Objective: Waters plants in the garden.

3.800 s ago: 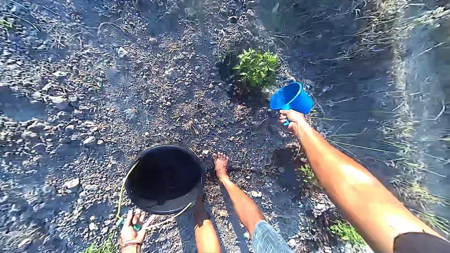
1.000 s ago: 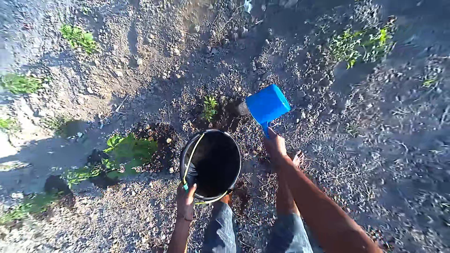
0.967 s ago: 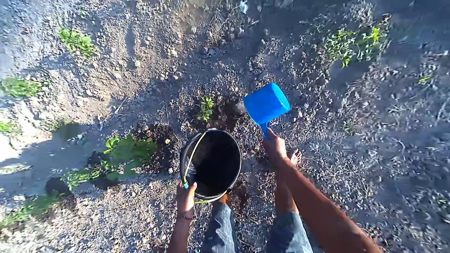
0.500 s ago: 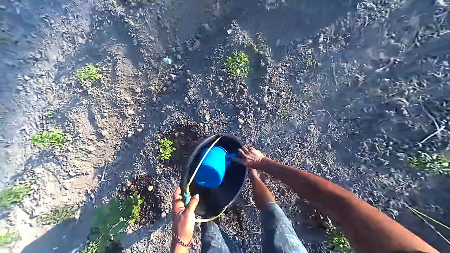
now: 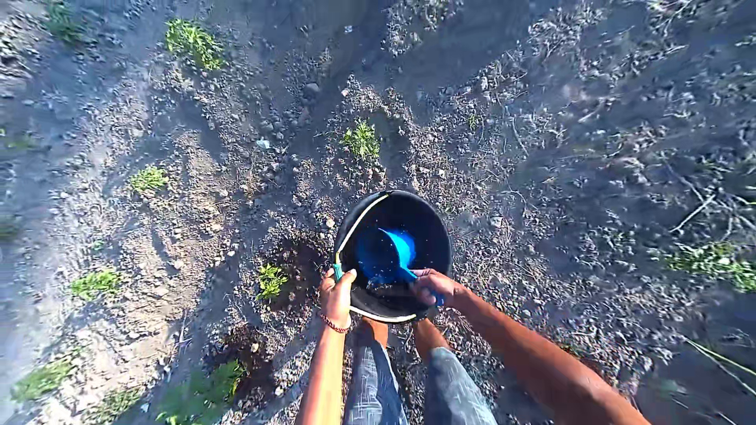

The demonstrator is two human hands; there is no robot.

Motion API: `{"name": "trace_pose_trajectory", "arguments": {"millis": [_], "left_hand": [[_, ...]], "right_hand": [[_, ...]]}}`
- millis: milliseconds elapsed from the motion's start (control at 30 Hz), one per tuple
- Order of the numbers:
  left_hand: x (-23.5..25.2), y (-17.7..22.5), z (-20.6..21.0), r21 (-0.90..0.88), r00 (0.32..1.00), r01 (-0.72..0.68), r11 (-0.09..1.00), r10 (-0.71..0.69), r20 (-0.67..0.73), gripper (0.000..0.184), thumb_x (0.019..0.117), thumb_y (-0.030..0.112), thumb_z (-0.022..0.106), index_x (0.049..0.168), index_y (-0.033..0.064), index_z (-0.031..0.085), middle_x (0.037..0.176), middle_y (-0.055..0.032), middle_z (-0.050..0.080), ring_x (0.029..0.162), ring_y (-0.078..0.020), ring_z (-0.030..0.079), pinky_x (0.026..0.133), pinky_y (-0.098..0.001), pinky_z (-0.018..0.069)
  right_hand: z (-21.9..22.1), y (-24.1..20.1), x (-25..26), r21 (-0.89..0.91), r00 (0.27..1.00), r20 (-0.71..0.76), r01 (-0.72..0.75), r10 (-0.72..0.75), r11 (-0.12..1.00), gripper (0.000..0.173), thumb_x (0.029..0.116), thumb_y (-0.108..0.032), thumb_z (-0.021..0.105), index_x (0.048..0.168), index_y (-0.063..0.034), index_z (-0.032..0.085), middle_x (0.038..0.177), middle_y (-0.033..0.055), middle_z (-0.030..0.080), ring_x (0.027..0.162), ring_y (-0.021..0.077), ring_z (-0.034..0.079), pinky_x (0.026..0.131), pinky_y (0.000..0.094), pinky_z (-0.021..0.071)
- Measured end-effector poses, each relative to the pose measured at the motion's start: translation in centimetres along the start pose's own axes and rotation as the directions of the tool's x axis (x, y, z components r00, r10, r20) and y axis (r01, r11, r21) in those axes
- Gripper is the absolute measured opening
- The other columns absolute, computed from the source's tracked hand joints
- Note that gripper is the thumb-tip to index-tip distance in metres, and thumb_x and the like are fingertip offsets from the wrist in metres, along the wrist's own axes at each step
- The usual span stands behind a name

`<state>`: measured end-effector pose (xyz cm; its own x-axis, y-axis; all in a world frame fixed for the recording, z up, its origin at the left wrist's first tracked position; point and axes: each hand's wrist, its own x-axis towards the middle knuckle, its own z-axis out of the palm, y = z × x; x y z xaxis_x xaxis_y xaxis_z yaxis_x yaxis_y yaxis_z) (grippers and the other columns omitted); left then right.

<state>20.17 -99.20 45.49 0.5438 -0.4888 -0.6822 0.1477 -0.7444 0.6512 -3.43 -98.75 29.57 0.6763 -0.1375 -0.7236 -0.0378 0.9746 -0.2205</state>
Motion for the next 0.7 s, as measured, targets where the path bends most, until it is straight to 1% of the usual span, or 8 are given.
{"name": "trace_pose_trajectory", "arguments": {"millis": [100,200,267,367,433,533,633,700], "left_hand": [[1.3,-0.5,-0.3,0.029,0.997,0.052,0.998,-0.05,-0.059,0.004,0.0943,0.003,0.064,0.093,-0.0018,0.064,0.071,-0.0048,0.059,0.06,-0.0094,0.054,0.053,-0.0262,0.0437],[3.6,-1.9,-1.3,0.093,0.985,0.089,0.992,-0.074,-0.156,0.009,0.0954,0.006,0.065,0.096,-0.0031,0.064,0.074,-0.0057,0.06,0.06,-0.0078,0.053,0.051,-0.0233,0.0416],[5.0,-2.3,-2.0,0.055,0.969,0.154,0.986,-0.14,-0.203,0.015,0.0973,0.008,0.064,0.104,-0.0057,0.062,0.084,-0.0104,0.061,0.071,-0.0135,0.056,0.062,-0.0307,0.0479],[7.2,-2.6,-3.0,-0.053,0.929,0.25,0.967,-0.255,-0.27,0.017,0.0983,0.013,0.062,0.107,-0.0019,0.058,0.083,-0.0109,0.056,0.07,-0.0193,0.056,0.06,-0.0392,0.0511],[9.4,-3.7,-3.7,-0.115,0.908,0.281,0.953,-0.303,-0.289,0.012,0.0986,0.015,0.062,0.098,0.0051,0.054,0.073,-0.0041,0.046,0.06,-0.0167,0.049,0.055,-0.0377,0.0497],[13.2,-5.9,-4.8,-0.192,0.895,0.279,0.941,-0.327,-0.302,0.018,0.0986,0.013,0.061,0.112,0.0018,0.055,0.081,-0.0063,0.046,0.068,-0.0194,0.049,0.059,-0.0414,0.0496],[15.6,-7.7,-6.4,-0.244,0.866,0.306,0.92,-0.376,-0.33,0.03,0.0998,0.012,0.059,0.126,-0.0024,0.053,0.094,-0.0118,0.05,0.081,-0.0228,0.051,0.071,-0.0454,0.0495],[17.2,-8.8,-7.8,-0.293,0.85,0.317,0.902,-0.408,-0.333,0.024,0.1018,0.013,0.055,0.121,-0.0018,0.053,0.092,-0.0098,0.049,0.079,-0.0206,0.05,0.071,-0.0427,0.0493]], "right_hand": [[-1.9,0.7,-0.6,0.206,0.989,0.137,0.024,-0.053,0.978,0.034,0.0988,-0.008,0.042,0.131,-0.0144,0.051,0.067,-0.0058,0.053,0.046,-0.0001,0.046,0.041,0.0148,0.0404],[-1.8,1.2,-1.1,0.323,0.976,0.163,0.086,-0.145,0.943,0.035,0.0942,-0.008,0.047,0.128,-0.0161,0.053,0.07,-0.0039,0.059,0.045,0.0004,0.05,0.04,0.0141,0.0418],[-1.6,0.4,-1.3,0.367,0.964,0.157,0.144,-0.214,0.919,0.029,0.0916,-0.011,0.053,0.12,-0.0175,0.055,0.071,-0.0034,0.061,0.045,0.0007,0.051,0.039,0.0142,0.0423],[-1.3,-2.3,-1.5,0.365,0.962,0.043,0.235,-0.268,0.901,0.033,0.0866,-0.012,0.061,0.119,-0.0152,0.058,0.064,-0.0039,0.058,0.042,0.0018,0.05,0.038,0.016,0.0419],[-1.7,-4.6,-0.7,0.311,0.956,-0.07,0.291,-0.284,0.905,0.038,0.0871,-0.012,0.059,0.125,-0.0131,0.056,0.063,-0.0039,0.057,0.042,0.0021,0.048,0.038,0.0168,0.0409],[-3.4,-8.4,2.3,0.255,0.931,-0.217,0.343,-0.292,0.904,0.041,0.0932,-0.007,0.049,0.134,-0.01,0.048,0.065,-0.003,0.056,0.043,0.0021,0.048,0.038,0.0166,0.0406],[-5.7,-12.0,6.0,0.235,0.891,-0.362,0.371,-0.273,0.899,0.036,0.0979,-0.003,0.039,0.133,-0.0085,0.046,0.064,-0.0028,0.053,0.042,0.0019,0.046,0.037,0.0159,0.0393],[-7.2,-14.6,8.3,0.25,0.863,-0.44,0.383,-0.248,0.889,0.03,0.1018,-0.003,0.034,0.129,-0.0091,0.045,0.064,-0.0031,0.053,0.041,0.0008,0.045,0.037,0.0144,0.0387]]}}
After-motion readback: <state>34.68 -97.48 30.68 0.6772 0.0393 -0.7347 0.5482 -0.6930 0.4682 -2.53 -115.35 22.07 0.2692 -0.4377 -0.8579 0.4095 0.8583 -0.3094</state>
